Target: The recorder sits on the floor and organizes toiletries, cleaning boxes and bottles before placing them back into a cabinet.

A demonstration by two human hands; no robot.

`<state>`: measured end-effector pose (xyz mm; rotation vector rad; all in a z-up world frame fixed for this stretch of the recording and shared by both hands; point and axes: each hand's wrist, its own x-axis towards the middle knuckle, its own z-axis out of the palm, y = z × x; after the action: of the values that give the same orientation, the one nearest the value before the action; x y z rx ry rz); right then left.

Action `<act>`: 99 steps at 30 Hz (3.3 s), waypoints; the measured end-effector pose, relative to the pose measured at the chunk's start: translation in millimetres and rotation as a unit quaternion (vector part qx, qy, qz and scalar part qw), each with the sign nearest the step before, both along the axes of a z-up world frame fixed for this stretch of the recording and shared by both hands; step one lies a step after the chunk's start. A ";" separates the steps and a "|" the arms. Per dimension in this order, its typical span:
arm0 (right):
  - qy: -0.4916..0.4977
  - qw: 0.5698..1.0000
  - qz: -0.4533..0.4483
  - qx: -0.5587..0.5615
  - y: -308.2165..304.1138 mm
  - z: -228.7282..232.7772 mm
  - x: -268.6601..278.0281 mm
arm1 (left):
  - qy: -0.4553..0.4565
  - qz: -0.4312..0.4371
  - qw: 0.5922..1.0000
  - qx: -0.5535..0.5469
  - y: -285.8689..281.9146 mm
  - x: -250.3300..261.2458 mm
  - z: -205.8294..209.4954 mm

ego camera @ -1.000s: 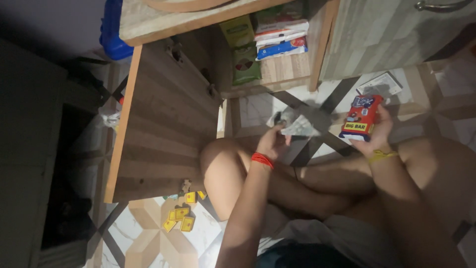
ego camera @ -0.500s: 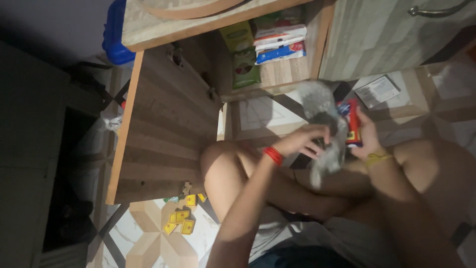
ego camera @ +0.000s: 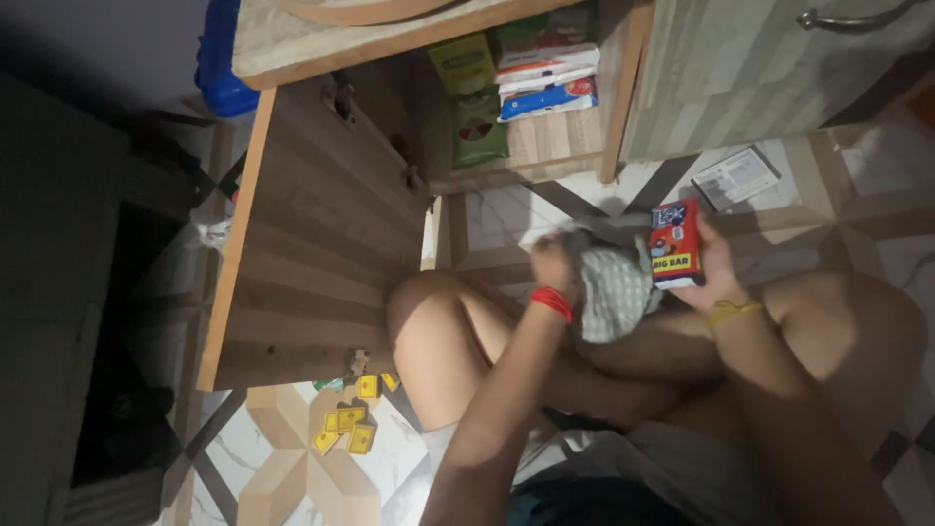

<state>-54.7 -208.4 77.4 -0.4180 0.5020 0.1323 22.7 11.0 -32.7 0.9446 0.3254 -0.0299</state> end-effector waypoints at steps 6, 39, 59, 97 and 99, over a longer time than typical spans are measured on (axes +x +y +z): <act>-0.013 0.999 -0.020 -0.048 0.8 -9.1 4.1 | 0.185 0.011 0.982 -0.025 56.4 53.1 -80.4; -0.054 0.981 0.183 -0.039 17.5 -73.2 -12.1 | -0.064 -0.295 0.889 0.344 -52.9 45.4 45.9; -0.023 0.974 0.221 -0.048 37.4 26.7 -20.2 | 0.058 -0.139 0.956 0.252 81.4 49.6 53.2; 0.214 0.505 -0.039 -0.835 41.7 -73.8 14.1 | 0.105 -0.123 0.914 0.373 108.8 47.5 2.1; 0.210 0.373 -0.021 -0.904 53.9 -59.5 10.5 | 0.169 0.001 0.983 -0.078 116.1 51.0 35.6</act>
<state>-44.2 -154.5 17.9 -2.6684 1.0334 -0.5127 73.7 127.1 2.9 0.7825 0.6295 -0.2126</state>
